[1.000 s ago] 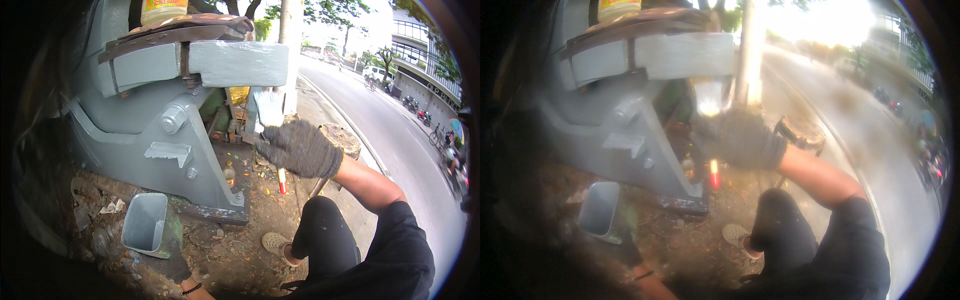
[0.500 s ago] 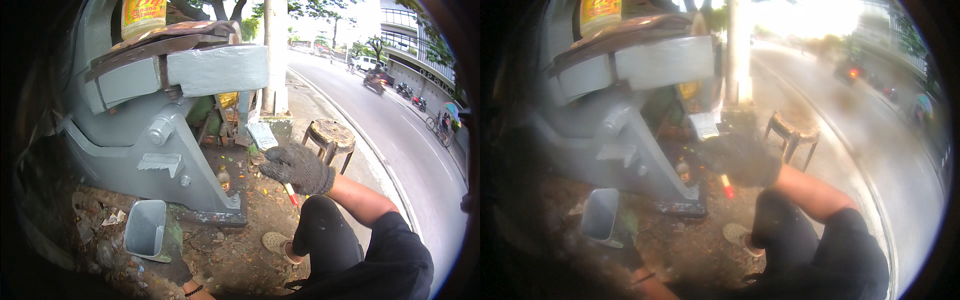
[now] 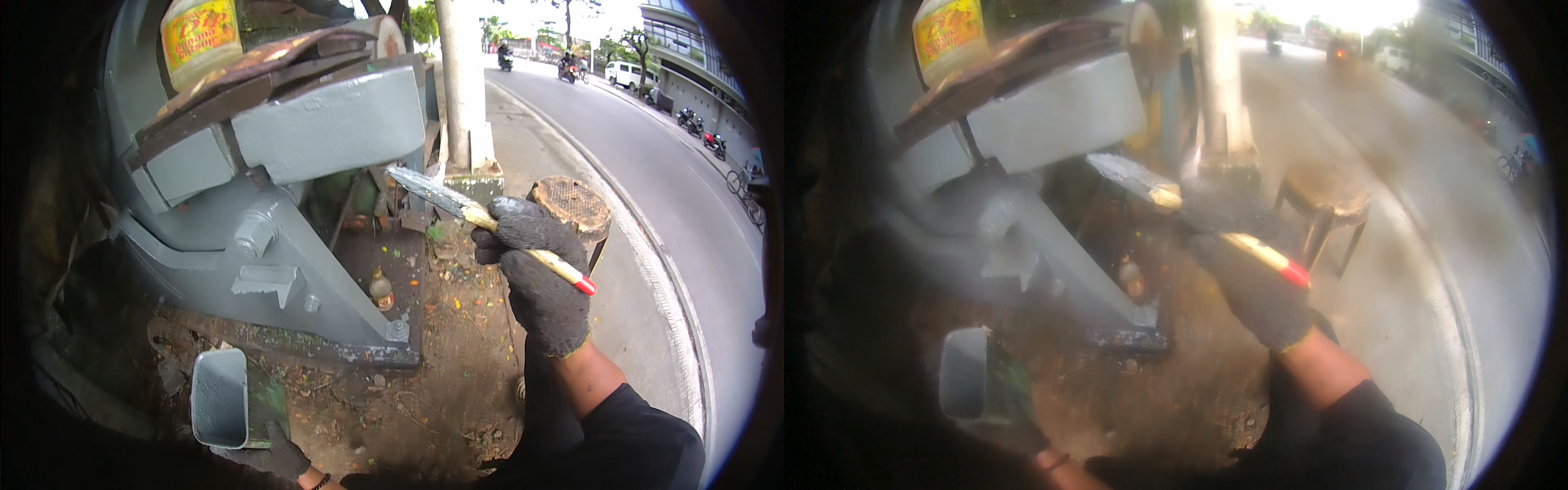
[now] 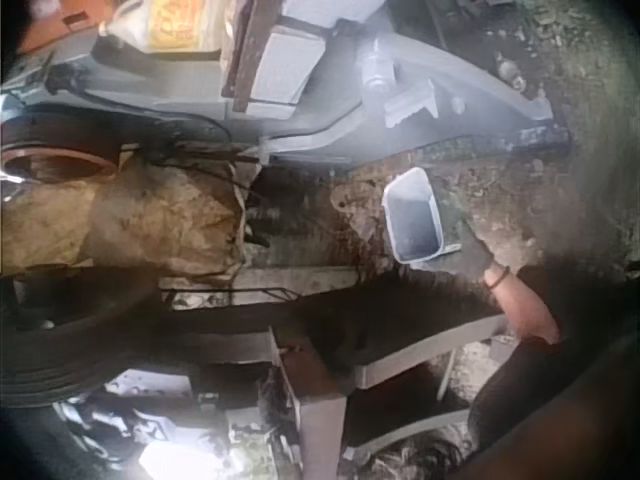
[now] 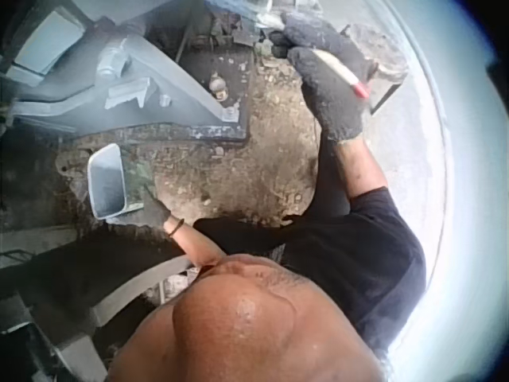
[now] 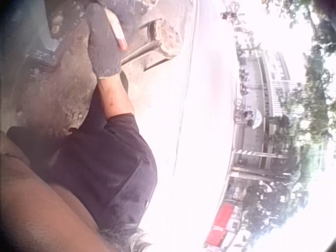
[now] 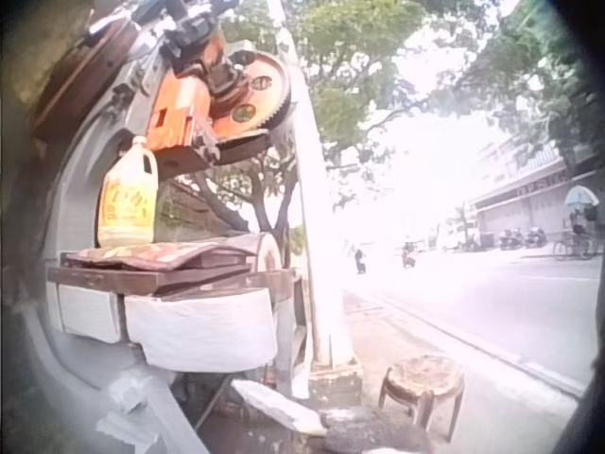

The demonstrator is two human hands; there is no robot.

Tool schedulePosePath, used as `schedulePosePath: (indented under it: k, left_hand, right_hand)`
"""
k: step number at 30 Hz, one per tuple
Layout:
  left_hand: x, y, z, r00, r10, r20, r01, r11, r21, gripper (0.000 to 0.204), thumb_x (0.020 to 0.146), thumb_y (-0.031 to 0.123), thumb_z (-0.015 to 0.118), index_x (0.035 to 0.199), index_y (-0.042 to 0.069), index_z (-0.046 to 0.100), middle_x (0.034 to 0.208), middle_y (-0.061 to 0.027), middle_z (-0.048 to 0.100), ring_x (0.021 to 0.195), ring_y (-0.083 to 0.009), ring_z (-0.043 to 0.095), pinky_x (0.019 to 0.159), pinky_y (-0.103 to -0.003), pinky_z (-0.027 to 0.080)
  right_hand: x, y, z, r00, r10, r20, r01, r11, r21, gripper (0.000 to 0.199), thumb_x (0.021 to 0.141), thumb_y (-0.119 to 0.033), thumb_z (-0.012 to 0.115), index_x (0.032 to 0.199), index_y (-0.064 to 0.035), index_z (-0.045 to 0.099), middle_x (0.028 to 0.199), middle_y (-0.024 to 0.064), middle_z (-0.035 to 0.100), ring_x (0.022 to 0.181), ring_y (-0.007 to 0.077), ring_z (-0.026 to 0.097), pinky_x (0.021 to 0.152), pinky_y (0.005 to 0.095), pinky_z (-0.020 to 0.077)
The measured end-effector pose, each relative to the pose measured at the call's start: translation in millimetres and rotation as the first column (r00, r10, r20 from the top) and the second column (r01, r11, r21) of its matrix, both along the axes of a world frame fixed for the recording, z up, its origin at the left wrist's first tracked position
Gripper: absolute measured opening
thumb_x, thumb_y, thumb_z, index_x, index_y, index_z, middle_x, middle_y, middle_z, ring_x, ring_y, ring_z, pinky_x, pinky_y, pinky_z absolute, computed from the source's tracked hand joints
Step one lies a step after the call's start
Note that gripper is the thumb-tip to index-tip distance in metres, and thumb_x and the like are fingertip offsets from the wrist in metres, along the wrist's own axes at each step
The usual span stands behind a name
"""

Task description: The person paints a metal structure with gray paint using a brush. They repeatedly dip the brush into a paint container and apply paint to various parts of the structure, including the top, sides, and base.

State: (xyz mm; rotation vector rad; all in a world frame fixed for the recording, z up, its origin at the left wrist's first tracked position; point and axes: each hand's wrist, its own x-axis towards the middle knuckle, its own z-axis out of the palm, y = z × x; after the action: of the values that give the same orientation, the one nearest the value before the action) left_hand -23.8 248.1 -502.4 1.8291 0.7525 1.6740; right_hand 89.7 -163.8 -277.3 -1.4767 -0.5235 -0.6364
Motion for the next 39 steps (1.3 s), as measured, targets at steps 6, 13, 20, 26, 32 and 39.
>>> schedulePosePath:
  k: [6, 13, 20, 26, 32, 39]
  left_hand:
    - [7.9, -0.4, -15.7, 0.968, -0.152, 0.198, 0.172, 0.981, -0.088, 0.104, 0.087, 0.036, 0.089, 0.164, 0.001, 0.029, 0.165, -0.0158, 0.040, 0.150, -0.0290, 0.044, 0.127, -0.047, 0.036]
    - [2.0, -16.2, -7.8, 0.983, -0.175, 0.062, 0.176, 0.984, -0.011, 0.132, 0.075, 0.065, 0.088, 0.170, 0.006, 0.018, 0.172, -0.0192, 0.029, 0.157, -0.0375, 0.035, 0.131, -0.057, 0.030]
    - [-5.4, -66.7, 54.3, 0.995, -0.097, 0.014, 0.095, 0.988, 0.123, 0.132, 0.074, 0.065, 0.089, 0.169, 0.005, 0.021, 0.172, -0.0205, 0.031, 0.156, -0.0378, 0.036, 0.129, -0.057, 0.034]
    - [-14.4, -75.8, 35.1, 0.986, -0.146, 0.074, 0.150, 0.988, -0.044, 0.114, 0.081, 0.046, 0.089, 0.167, 0.002, 0.028, 0.166, -0.0214, 0.040, 0.150, -0.0358, 0.044, 0.125, -0.053, 0.039]
    - [-10.8, -122.1, 49.5, 0.976, -0.167, 0.143, 0.180, 0.980, -0.087, 0.096, 0.092, 0.021, 0.084, 0.167, -0.001, 0.028, 0.164, -0.0199, 0.044, 0.145, -0.0317, 0.048, 0.122, -0.047, 0.042]
    - [7.8, -192.8, 77.1, 0.935, -0.168, 0.312, 0.233, 0.956, -0.181, 0.103, 0.081, 0.009, 0.087, 0.167, 0.004, 0.029, 0.160, -0.0179, 0.046, 0.141, -0.0342, 0.050, 0.119, -0.051, 0.045]
  right_hand:
    - [24.0, -7.2, 23.6, 0.923, -0.097, 0.371, 0.134, 0.988, -0.076, 0.035, 0.104, -0.023, 0.071, 0.128, 0.0031, 0.072, 0.122, 0.0181, 0.073, 0.106, 0.0274, 0.075, 0.094, 0.0416, 0.0596]
    - [82.9, 4.0, 41.4, 0.761, -0.048, 0.647, 0.260, 0.936, -0.236, 0.026, 0.095, -0.006, 0.074, 0.120, -0.0039, 0.078, 0.133, 0.0196, 0.072, 0.122, 0.0326, 0.071, 0.105, 0.0440, 0.0544]
    - [62.6, -31.1, -5.7, 0.861, 0.028, 0.508, 0.126, 0.956, -0.266, 0.021, 0.095, -0.010, 0.076, 0.115, -0.0043, 0.079, 0.134, 0.0162, 0.072, 0.128, 0.0359, 0.068, 0.111, 0.0461, 0.0509]
    - [105.1, -22.8, 39.6, 0.764, -0.033, 0.645, 0.199, 0.962, -0.187, 0.019, 0.098, -0.013, 0.074, 0.114, -0.0038, 0.079, 0.130, 0.0157, 0.075, 0.126, 0.0374, 0.069, 0.107, 0.0471, 0.0522]
    - [104.9, -60.7, -17.4, 0.894, 0.215, 0.393, -0.114, 0.958, -0.264, 0.022, 0.096, -0.018, 0.075, 0.113, -0.0042, 0.079, 0.129, 0.0192, 0.075, 0.123, 0.0362, 0.070, 0.109, 0.0486, 0.0513]
    - [174.9, -55.9, 38.6, 0.850, 0.229, 0.474, -0.196, 0.973, -0.119, 0.021, 0.101, -0.019, 0.071, 0.114, -0.0036, 0.077, 0.110, 0.0121, 0.078, 0.110, 0.0249, 0.071, 0.099, 0.0430, 0.0550]
